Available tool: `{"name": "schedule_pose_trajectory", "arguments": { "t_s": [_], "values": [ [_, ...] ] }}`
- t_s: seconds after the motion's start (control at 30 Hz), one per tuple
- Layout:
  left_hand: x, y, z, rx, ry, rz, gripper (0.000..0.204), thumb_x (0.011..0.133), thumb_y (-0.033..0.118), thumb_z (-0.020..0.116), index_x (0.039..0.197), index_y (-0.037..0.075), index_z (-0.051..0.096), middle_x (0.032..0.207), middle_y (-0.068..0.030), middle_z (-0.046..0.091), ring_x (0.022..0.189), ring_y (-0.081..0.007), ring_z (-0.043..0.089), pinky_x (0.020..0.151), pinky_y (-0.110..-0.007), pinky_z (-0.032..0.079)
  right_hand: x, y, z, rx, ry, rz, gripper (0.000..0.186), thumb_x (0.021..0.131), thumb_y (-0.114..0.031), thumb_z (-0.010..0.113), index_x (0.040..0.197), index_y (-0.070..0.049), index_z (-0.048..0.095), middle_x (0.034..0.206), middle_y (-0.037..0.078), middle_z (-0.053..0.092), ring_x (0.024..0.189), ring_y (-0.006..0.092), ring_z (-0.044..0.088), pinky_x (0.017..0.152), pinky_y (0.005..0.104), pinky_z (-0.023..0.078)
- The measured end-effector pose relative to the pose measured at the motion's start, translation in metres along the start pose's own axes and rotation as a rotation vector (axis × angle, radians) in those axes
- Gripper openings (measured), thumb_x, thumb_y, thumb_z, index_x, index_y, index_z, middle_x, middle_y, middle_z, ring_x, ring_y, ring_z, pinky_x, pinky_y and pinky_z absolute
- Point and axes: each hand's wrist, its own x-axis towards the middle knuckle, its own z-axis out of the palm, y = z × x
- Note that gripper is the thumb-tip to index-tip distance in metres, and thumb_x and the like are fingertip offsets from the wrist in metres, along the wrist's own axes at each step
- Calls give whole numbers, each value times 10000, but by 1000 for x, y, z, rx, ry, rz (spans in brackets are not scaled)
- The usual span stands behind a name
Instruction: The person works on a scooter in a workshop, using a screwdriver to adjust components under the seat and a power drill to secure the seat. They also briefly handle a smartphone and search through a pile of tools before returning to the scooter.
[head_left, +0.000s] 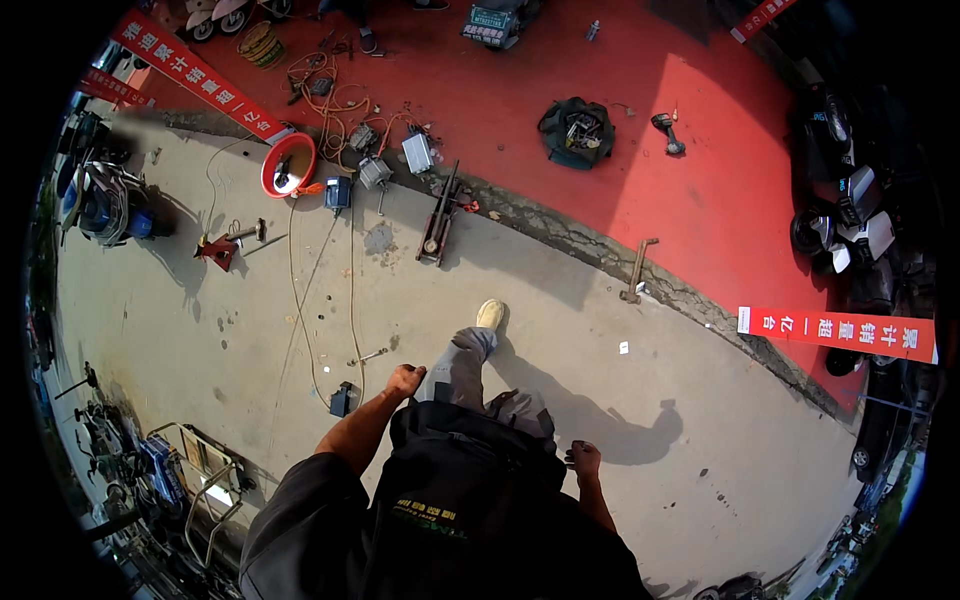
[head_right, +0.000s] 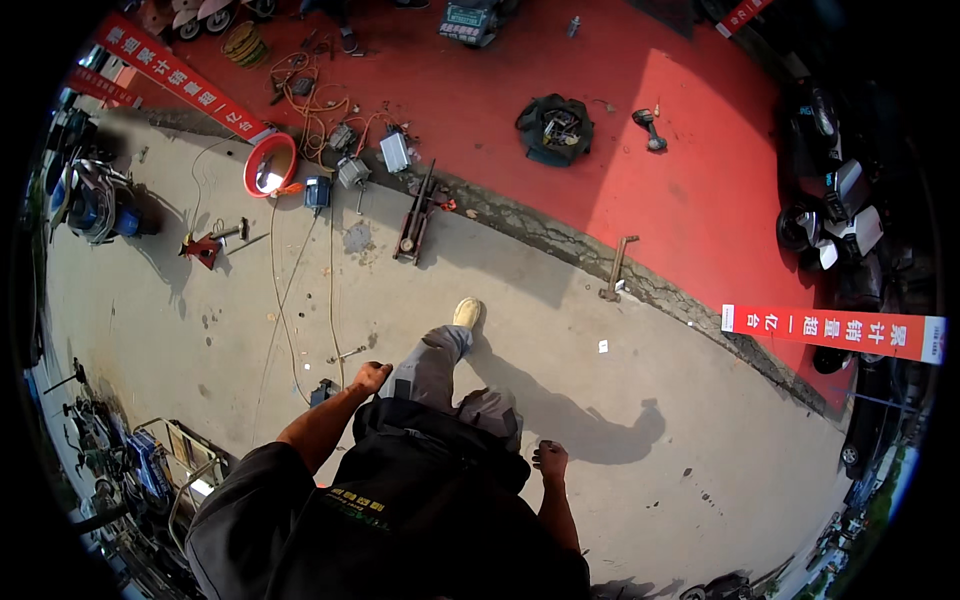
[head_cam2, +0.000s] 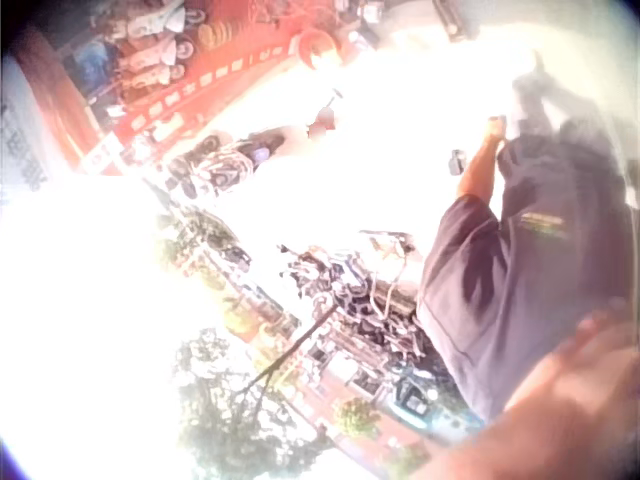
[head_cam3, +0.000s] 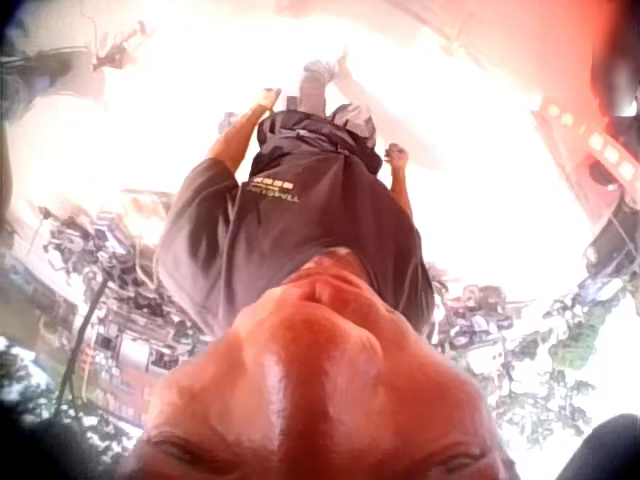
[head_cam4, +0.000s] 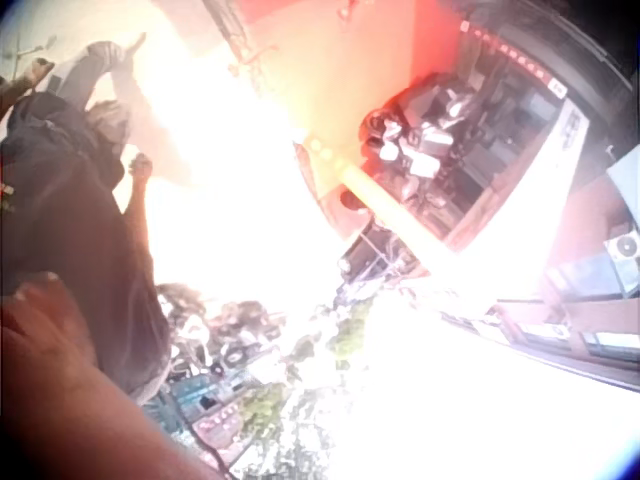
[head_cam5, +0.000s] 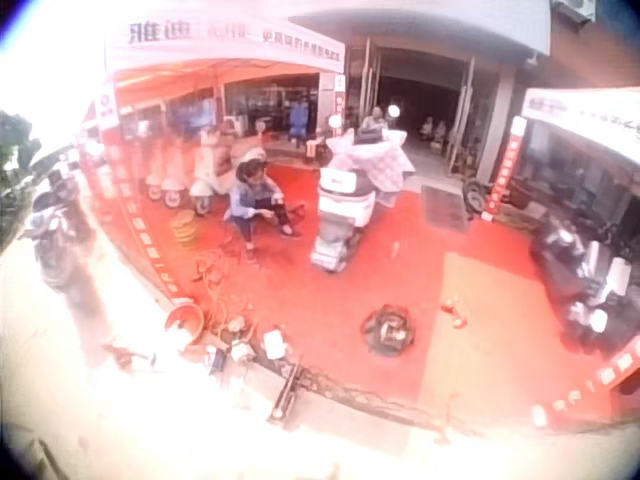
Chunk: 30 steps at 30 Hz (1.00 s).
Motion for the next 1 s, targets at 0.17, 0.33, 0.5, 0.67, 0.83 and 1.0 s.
{"name": "schedule_pose_trajectory", "arguments": {
  "t_s": [0.17,0.33,0.5,0.67,0.83,1.0],
  "values": [
    [71,137,-51,85,71,335,442,907,392,692,1108,5,760,1122,-227,761,1103,-373,724,964,-428,568,41,-88,-22,-71,115,19,263,946,-219,697,1091,-9,762,865,95,734,712,190,710,561,364,616],
    [129,299,-90,-134,20,285,371,948,301,683,1117,-24,736,995,-191,775,912,-275,753,832,-378,580,167,-188,-32,-263,137,-213,261,946,-229,705,1065,-5,764,806,110,737,677,198,700,635,350,571],
    [187,349,-110,-303,61,114,334,947,261,686,1124,-19,727,855,-116,742,726,-177,719,621,-320,573,294,-401,-8,-3,7,-369,155,948,-146,698,1054,-34,715,834,87,720,753,176,697,662,321,567],
    [183,449,-117,-184,20,106,243,1009,162,583,1082,-22,724,871,-102,738,715,-197,684,657,-355,570,387,-602,-32,154,-89,-361,200,1010,-151,640,1183,-60,683,852,41,698,687,114,635,565,296,514],
    [217,573,-134,-207,144,103,279,1037,145,573,1147,-63,723,1039,-171,775,999,-234,718,916,-363,548,423,-758,-60,102,-46,-268,201,991,-154,663,1168,-60,681,816,26,682,654,113,616,588,283,508],
    [335,663,-143,165,150,402,305,976,179,558,1135,17,762,1078,-213,768,1042,-370,733,918,-435,563,435,-822,-92,142,66,-239,181,992,-157,672,1139,-54,691,812,38,690,640,118,627,558,293,511]
  ]
}}
